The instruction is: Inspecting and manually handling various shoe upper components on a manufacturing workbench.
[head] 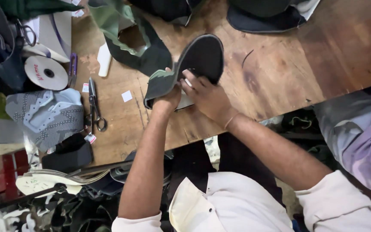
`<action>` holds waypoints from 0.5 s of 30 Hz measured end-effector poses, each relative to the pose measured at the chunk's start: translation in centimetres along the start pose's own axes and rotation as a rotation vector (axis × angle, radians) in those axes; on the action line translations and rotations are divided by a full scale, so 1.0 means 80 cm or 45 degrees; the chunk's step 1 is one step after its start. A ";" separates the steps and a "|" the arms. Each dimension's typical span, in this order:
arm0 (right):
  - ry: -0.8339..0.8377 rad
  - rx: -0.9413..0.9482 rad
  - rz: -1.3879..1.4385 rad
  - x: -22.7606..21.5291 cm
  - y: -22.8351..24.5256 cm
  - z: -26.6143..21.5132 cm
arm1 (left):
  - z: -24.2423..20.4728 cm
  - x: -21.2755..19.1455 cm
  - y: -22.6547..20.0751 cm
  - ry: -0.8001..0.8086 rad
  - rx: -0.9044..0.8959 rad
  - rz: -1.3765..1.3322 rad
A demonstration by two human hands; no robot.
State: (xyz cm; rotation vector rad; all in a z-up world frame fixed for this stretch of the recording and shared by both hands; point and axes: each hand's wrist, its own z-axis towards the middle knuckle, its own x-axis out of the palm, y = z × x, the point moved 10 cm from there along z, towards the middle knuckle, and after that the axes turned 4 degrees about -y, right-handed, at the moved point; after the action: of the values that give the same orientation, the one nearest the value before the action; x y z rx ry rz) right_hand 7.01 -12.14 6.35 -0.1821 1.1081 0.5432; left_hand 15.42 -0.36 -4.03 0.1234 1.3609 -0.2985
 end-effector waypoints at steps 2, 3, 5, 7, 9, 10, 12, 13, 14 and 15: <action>-0.157 -0.213 -0.019 -0.002 0.013 -0.009 | -0.003 0.001 0.011 -0.298 0.026 -0.251; -0.156 -0.208 -0.021 -0.002 0.008 -0.014 | -0.001 -0.002 0.008 -0.296 0.031 -0.253; -0.059 -0.247 0.015 0.009 0.006 -0.023 | -0.005 -0.024 -0.009 -0.453 0.162 -0.085; -0.041 -0.247 0.038 0.003 0.014 -0.026 | 0.001 -0.058 -0.022 -0.168 0.032 -0.172; -0.047 -0.245 0.050 0.000 0.015 -0.023 | 0.008 -0.056 -0.022 0.097 -0.084 -0.252; -0.050 -0.232 0.039 0.000 0.015 -0.023 | 0.010 -0.060 -0.026 -0.014 -0.003 -0.197; -0.055 -0.219 0.026 -0.001 0.014 -0.021 | 0.015 -0.065 -0.032 -0.127 0.078 -0.144; -0.047 -0.216 0.042 -0.002 0.014 -0.020 | 0.019 -0.065 -0.034 -0.108 0.093 -0.125; -0.034 -0.211 0.062 -0.001 0.015 -0.021 | 0.019 -0.063 -0.035 -0.083 0.106 -0.106; -0.030 -0.210 0.065 0.000 0.017 -0.022 | 0.020 -0.063 -0.035 -0.078 0.105 -0.107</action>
State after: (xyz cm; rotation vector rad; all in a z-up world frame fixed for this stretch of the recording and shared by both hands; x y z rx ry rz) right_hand 4.97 -11.68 5.72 -0.2904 1.0473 0.6813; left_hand 15.23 -2.74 1.41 0.1248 1.2952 -0.4260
